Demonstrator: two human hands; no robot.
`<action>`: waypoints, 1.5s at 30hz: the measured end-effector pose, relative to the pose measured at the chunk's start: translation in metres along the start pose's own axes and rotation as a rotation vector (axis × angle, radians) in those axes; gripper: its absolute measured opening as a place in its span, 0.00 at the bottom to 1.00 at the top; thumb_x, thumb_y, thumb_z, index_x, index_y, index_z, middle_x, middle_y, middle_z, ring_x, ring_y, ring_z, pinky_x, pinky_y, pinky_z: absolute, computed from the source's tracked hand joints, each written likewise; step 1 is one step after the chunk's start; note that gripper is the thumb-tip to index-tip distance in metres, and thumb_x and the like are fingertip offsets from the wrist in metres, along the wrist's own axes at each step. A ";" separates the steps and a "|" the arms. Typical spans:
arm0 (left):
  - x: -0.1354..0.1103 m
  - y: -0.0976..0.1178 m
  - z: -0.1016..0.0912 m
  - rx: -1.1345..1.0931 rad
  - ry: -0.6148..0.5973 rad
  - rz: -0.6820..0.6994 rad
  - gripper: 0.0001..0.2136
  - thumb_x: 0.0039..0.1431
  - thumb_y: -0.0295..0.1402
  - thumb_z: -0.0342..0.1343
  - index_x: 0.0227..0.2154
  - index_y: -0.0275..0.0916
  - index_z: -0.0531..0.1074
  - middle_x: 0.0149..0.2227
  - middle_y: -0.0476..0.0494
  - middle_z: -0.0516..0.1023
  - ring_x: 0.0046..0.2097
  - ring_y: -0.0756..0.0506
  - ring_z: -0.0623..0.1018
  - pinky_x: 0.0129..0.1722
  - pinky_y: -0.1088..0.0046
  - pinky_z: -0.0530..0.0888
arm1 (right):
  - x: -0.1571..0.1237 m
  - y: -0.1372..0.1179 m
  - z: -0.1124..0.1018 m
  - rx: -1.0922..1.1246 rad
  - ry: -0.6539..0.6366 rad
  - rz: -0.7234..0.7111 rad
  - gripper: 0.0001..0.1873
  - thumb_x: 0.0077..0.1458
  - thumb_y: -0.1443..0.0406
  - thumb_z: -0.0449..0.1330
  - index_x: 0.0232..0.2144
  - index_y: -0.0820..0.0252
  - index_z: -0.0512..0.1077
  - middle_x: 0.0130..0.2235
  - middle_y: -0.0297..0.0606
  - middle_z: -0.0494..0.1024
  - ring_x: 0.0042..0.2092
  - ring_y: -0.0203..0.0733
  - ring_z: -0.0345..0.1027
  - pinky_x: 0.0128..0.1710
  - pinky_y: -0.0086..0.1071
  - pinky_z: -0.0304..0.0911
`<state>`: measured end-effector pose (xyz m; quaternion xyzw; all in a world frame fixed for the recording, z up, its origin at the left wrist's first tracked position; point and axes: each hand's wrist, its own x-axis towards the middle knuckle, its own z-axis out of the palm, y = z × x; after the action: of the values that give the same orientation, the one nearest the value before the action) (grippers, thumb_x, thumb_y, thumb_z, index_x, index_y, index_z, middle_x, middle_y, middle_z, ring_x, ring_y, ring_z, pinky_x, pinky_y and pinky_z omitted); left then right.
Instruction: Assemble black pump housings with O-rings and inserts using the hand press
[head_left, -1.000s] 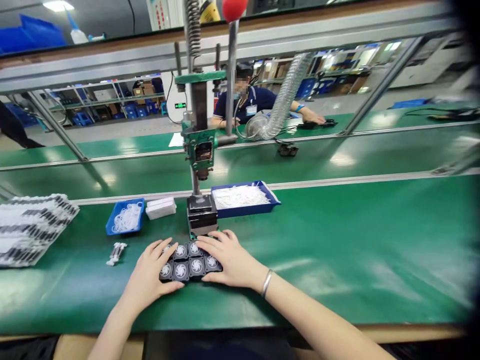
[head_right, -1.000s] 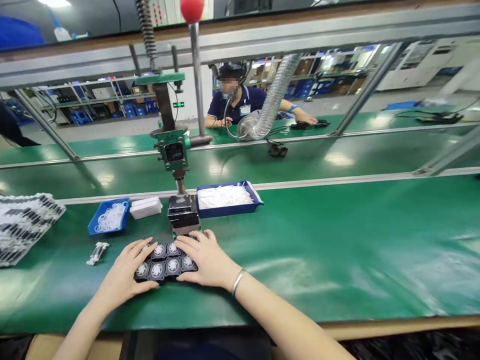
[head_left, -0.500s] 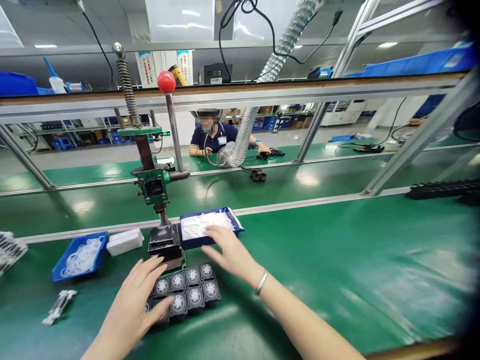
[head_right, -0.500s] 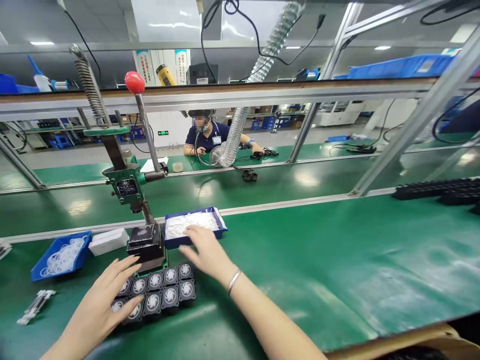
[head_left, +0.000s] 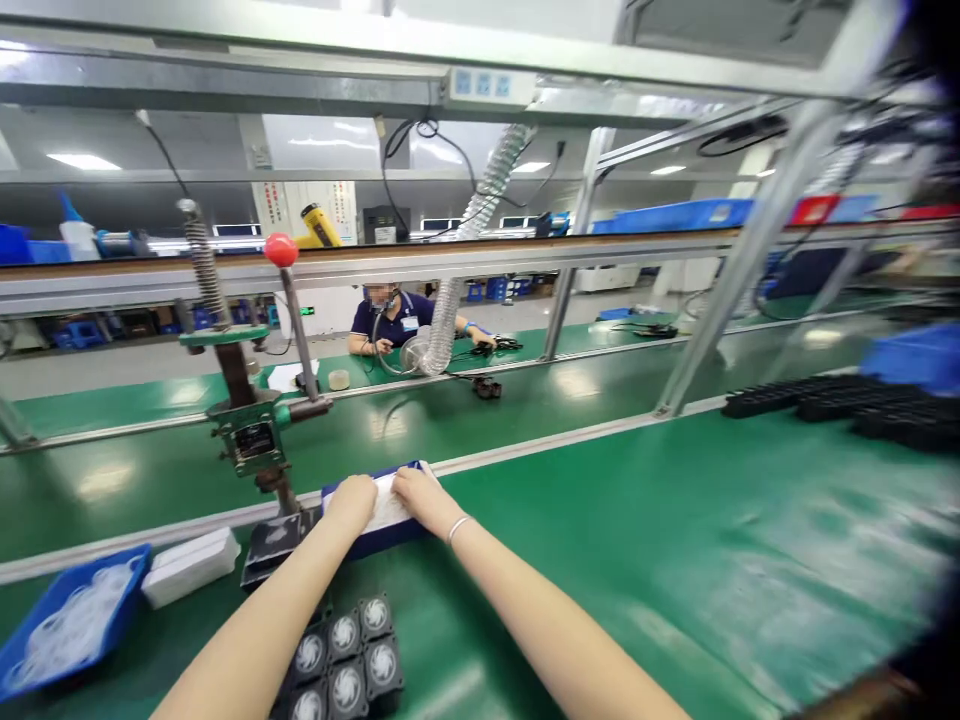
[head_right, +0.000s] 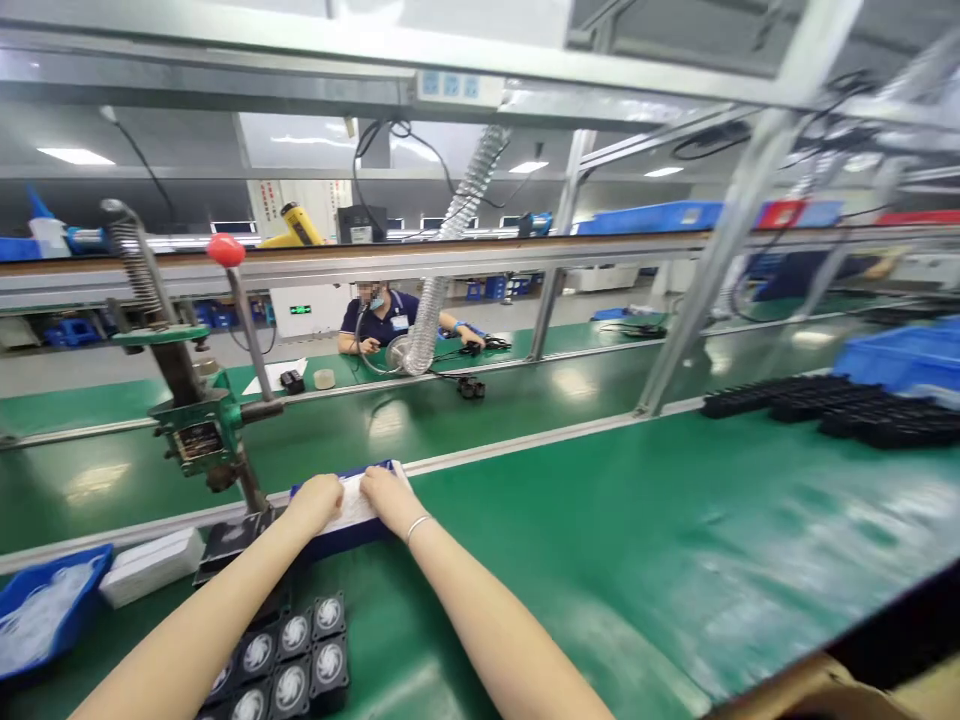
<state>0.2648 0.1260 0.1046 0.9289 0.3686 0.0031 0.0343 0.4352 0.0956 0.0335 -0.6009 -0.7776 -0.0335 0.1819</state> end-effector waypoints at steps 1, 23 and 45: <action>0.005 0.001 0.001 0.022 -0.028 0.003 0.15 0.65 0.38 0.57 0.51 0.37 0.70 0.51 0.39 0.74 0.48 0.42 0.77 0.47 0.58 0.77 | -0.001 0.002 0.002 -0.001 0.011 0.002 0.09 0.65 0.62 0.60 0.41 0.64 0.73 0.44 0.39 0.76 0.46 0.42 0.72 0.48 0.42 0.70; -0.195 -0.038 -0.035 -1.040 0.385 0.023 0.17 0.63 0.32 0.55 0.54 0.41 0.64 0.40 0.47 0.76 0.40 0.47 0.82 0.44 0.70 0.77 | -0.021 0.018 0.020 0.275 0.260 -0.084 0.16 0.67 0.61 0.51 0.41 0.58 0.78 0.41 0.45 0.81 0.44 0.49 0.75 0.48 0.47 0.70; -0.271 -0.112 0.074 -0.659 0.651 -0.249 0.07 0.65 0.31 0.54 0.43 0.40 0.74 0.39 0.44 0.81 0.39 0.46 0.80 0.43 0.68 0.77 | -0.035 -0.153 -0.025 0.630 0.133 -0.213 0.12 0.67 0.58 0.55 0.43 0.54 0.76 0.39 0.37 0.83 0.41 0.43 0.78 0.44 0.36 0.74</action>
<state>-0.0065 0.0169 0.0290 0.7681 0.4481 0.4063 0.2099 0.3037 0.0147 0.0714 -0.4270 -0.7946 0.1503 0.4046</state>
